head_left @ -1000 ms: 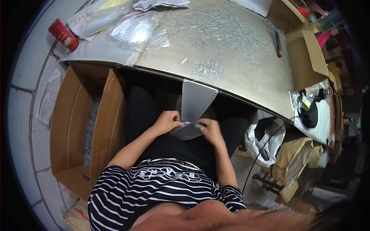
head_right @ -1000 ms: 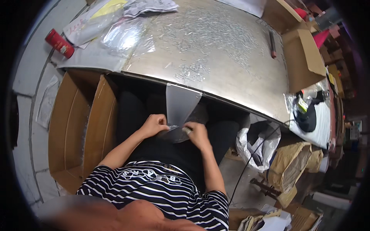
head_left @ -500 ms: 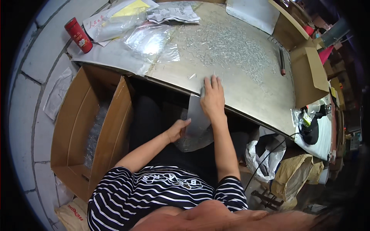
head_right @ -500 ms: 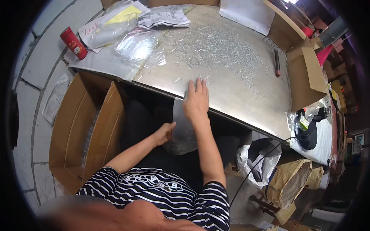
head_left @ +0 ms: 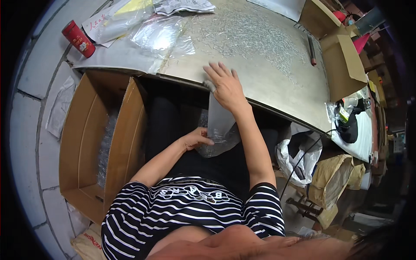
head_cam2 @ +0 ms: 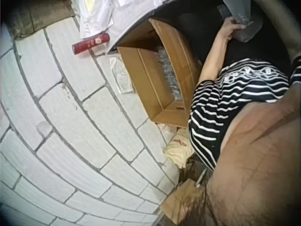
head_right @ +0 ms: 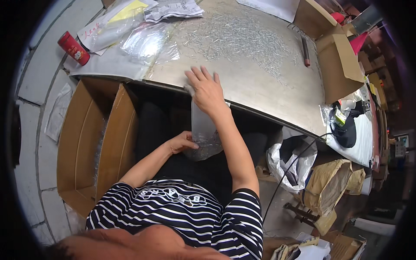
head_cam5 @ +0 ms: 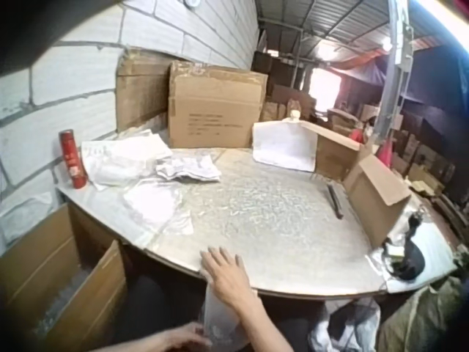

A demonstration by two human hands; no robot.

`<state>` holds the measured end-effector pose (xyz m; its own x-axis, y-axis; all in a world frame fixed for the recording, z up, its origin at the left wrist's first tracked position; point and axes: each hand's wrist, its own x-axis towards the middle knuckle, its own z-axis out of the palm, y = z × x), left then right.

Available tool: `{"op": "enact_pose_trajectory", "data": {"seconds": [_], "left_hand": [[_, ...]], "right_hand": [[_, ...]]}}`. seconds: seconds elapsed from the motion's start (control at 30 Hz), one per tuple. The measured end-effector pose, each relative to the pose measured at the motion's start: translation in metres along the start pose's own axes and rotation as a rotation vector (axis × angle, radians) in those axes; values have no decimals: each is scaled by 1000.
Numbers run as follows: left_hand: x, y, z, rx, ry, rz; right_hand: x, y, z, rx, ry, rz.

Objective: Packaging small metal components from a workbench into plastic bags and placing them into a box.

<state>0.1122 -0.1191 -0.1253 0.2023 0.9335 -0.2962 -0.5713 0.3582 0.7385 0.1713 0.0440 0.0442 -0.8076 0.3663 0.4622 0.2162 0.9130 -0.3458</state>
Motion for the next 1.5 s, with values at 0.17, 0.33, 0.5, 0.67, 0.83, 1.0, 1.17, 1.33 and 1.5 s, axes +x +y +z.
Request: {"op": "enact_pose_trajectory", "data": {"seconds": [0.17,0.33,0.5,0.67,0.83,1.0,1.17,1.33,1.5], "left_hand": [[0,-18,-29,270,98,-94],[-4,-2,-15,75,-39,-45],[-16,10,3,-66,-101,1],[-14,14,10,-16,30,-36],[-18,-1,12,187,86,-144],[-37,14,25,-80,9,-186],[-16,32,43,4,-53,-127],[-25,71,66,-7,79,207],[-19,62,49,4,44,186]], "right_hand": [[-56,-5,-6,-122,-100,99],[-116,-46,-24,42,-71,209],[-138,-49,-5,183,-333,329],[-139,-35,-7,388,-45,496],[-142,-44,6,266,-592,369],[-141,-24,-14,546,-154,663],[-148,-8,-2,496,-437,656],[-136,19,-41,830,-66,547],[-157,118,-122,-4,419,892]]}}
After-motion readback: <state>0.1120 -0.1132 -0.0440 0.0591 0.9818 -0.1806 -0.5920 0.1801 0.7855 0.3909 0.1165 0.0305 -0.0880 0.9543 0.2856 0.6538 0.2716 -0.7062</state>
